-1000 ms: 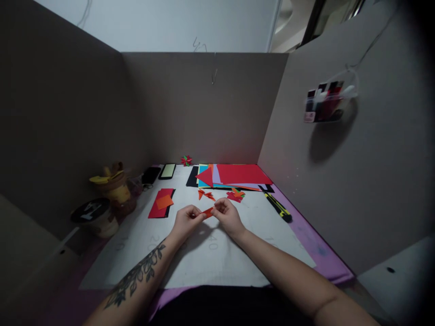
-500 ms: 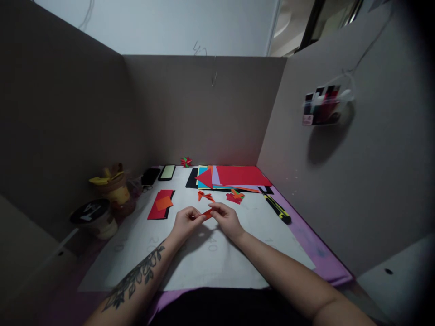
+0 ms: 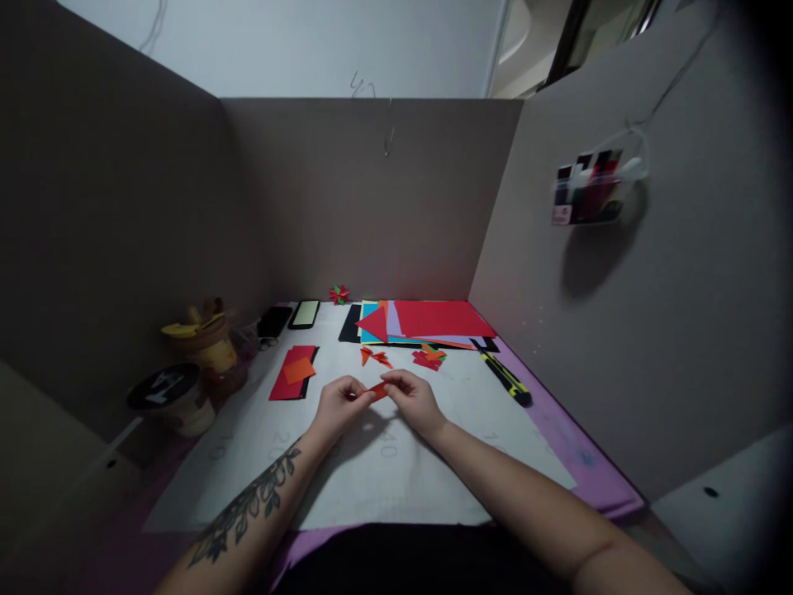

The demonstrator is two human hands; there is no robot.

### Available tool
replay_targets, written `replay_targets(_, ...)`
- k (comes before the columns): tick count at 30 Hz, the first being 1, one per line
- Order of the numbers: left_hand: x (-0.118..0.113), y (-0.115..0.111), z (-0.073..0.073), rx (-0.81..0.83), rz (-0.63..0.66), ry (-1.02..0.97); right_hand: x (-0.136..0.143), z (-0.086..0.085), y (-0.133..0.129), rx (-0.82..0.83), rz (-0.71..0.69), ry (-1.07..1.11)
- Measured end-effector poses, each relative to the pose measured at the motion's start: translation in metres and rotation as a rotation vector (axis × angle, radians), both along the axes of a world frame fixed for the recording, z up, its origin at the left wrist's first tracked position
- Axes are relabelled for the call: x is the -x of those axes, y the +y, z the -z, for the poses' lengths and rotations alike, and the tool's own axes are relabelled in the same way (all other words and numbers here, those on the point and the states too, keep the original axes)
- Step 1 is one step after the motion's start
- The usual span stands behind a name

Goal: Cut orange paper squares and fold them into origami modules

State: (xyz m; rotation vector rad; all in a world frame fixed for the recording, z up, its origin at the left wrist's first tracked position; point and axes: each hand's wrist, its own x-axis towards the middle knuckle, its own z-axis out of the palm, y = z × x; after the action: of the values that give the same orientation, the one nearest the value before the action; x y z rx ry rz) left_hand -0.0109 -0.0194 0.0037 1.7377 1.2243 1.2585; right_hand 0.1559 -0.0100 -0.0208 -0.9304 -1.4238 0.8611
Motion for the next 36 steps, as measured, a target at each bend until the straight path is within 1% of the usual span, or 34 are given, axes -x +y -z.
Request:
replay_targets(4, -0.0003, -0.0004, -0.0002, -0.014, -0.004, -0.002, 0.0002, -0.0022, -0.0008, -0.002, 0.001, 0.004)
replay_targets(12, -0.0002, 0.0000, 0.0033, -0.116, 0.001, 0.035, 0.0008, -0.0029, -0.0004, -0.019, -0.006, -0.002)
replay_targets(16, 0.0000, -0.0003, 0.0039, -0.139, -0.002, 0.052, 0.0006, -0.0028, 0.0001, -0.034, -0.011, -0.033)
replay_targets(22, 0.0001, -0.0006, 0.0026, -0.124, -0.033, 0.059, -0.0001, -0.0042, -0.0005, -0.038, -0.023, -0.063)
replay_targets(31, 0.0010, -0.0005, 0.0020, -0.068, -0.121, 0.055, -0.0001, -0.0053, -0.0010, -0.020, -0.016, -0.031)
replay_targets(36, 0.0015, -0.0010, 0.0000, -0.029, -0.116, 0.029, -0.0015, -0.0046, 0.0011, 0.010, 0.002, -0.002)
